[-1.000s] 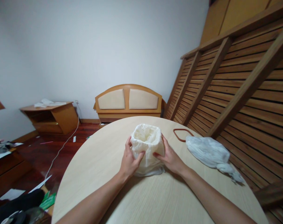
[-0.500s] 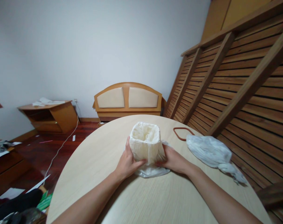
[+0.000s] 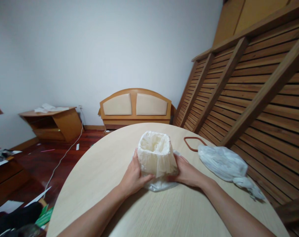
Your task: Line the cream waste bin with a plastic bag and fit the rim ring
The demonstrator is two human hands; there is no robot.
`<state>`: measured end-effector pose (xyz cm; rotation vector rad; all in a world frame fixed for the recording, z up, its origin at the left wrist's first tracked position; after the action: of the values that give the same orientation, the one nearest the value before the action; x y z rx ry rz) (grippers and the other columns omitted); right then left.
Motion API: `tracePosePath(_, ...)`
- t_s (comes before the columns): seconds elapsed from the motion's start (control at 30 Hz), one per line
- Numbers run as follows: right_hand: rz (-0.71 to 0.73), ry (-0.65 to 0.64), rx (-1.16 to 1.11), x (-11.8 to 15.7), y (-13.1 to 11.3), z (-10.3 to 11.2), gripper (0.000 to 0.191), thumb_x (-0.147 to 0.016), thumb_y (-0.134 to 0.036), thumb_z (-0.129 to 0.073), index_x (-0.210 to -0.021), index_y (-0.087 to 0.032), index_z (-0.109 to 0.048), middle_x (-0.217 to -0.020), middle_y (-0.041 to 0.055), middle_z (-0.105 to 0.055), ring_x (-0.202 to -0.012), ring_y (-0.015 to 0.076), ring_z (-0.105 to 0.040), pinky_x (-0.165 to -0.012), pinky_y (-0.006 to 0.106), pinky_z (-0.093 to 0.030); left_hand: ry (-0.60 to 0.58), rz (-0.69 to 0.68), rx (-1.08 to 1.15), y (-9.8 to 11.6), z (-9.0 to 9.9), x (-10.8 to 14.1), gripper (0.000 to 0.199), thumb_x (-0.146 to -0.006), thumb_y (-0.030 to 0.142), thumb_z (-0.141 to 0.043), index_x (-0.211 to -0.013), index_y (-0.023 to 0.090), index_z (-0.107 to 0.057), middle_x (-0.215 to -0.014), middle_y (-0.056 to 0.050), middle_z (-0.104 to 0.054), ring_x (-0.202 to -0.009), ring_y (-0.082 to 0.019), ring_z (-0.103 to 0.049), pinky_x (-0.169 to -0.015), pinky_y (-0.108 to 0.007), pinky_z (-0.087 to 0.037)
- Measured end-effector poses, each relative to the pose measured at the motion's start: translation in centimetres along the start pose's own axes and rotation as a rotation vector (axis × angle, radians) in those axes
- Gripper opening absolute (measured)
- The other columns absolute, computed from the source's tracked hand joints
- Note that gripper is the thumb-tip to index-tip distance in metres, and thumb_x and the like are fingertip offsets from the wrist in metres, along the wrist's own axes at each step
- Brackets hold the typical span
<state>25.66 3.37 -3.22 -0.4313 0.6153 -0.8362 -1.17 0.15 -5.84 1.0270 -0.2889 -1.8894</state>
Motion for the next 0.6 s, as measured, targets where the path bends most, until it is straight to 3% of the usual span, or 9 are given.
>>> tracePosePath(0.13, -0.076, -0.090, 0.211, 0.4, 1.5, 1.4, 0.127, -0.053, -0.056, -0.089, -0.158, -0.019, -0.029, -0.156, 0.0221, -0.040, -0.146, 0.0431, -0.034, -0.120, 0.060, -0.025, 0.186, -0.095, -0.056, 0.7, 1.8, -0.4, 0.120, -0.080, 0.045, -0.078, -0.159, 0.024, 0.010, -0.163, -0.026, -0.021, -0.145, -0.040, -0.039, -0.115, -0.061, -0.040)
tracePosePath(0.2, -0.129, -0.145, 0.240, 0.8, 2.1, 1.7, 0.135, -0.053, -0.056, -0.089, -0.161, -0.016, -0.019, -0.163, 0.0236, -0.027, -0.151, 0.0416, -0.023, -0.122, 0.058, -0.022, 0.204, -0.150, -0.083, 1.2, 2.4, -0.5, 0.119, -0.082, 0.044, -0.077, -0.159, 0.025, 0.012, -0.164, -0.025, -0.018, -0.146, -0.038, -0.039, -0.115, -0.058, -0.041)
tracePosePath(0.33, -0.232, -0.258, 0.226, 1.6, 2.8, 1.4, 0.147, -0.047, -0.061, -0.090, -0.163, -0.017, -0.010, -0.167, 0.0238, -0.014, -0.154, 0.0440, -0.013, -0.123, 0.061, -0.016, 0.203, -0.277, -0.203, 2.6, 2.6, -0.3, 0.116, -0.084, 0.041, -0.075, -0.160, 0.020, 0.010, -0.166, -0.025, -0.012, -0.154, -0.039, -0.020, -0.118, -0.060, -0.036)
tracePosePath(0.43, -0.226, -0.288, 0.161, 1.9, 2.6, 1.1, 0.153, -0.040, -0.062, -0.092, -0.163, -0.020, -0.011, -0.167, 0.0224, -0.016, -0.153, 0.0471, -0.011, -0.122, 0.065, -0.011, 0.226, -0.432, -0.265, 3.5, 2.7, -0.3, 0.094, -0.091, 0.030, -0.066, -0.161, 0.020, -0.003, -0.164, -0.021, -0.025, -0.155, -0.035, -0.018, -0.120, -0.058, -0.034)
tracePosePath(0.6, -0.202, -0.297, 0.079, 1.5, 1.5, 1.8, 0.139, -0.055, -0.063, -0.087, -0.163, -0.019, -0.012, -0.168, 0.0192, -0.016, -0.154, 0.0407, -0.016, -0.125, 0.058, -0.017, 0.280, -0.442, -0.300, 3.2, 3.3, -0.9, 0.065, -0.098, 0.018, -0.052, -0.157, 0.021, -0.026, -0.141, -0.016, -0.056, -0.143, -0.028, -0.042, -0.113, -0.050, -0.044)
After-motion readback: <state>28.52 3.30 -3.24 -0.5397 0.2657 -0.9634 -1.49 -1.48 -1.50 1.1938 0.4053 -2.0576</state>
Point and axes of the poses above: each hand's wrist, its own x-axis away from the middle knuckle, its own z-axis out of the back of the hand, y = z × x, the point moved 1 cm from there along -x, towards the middle knuckle
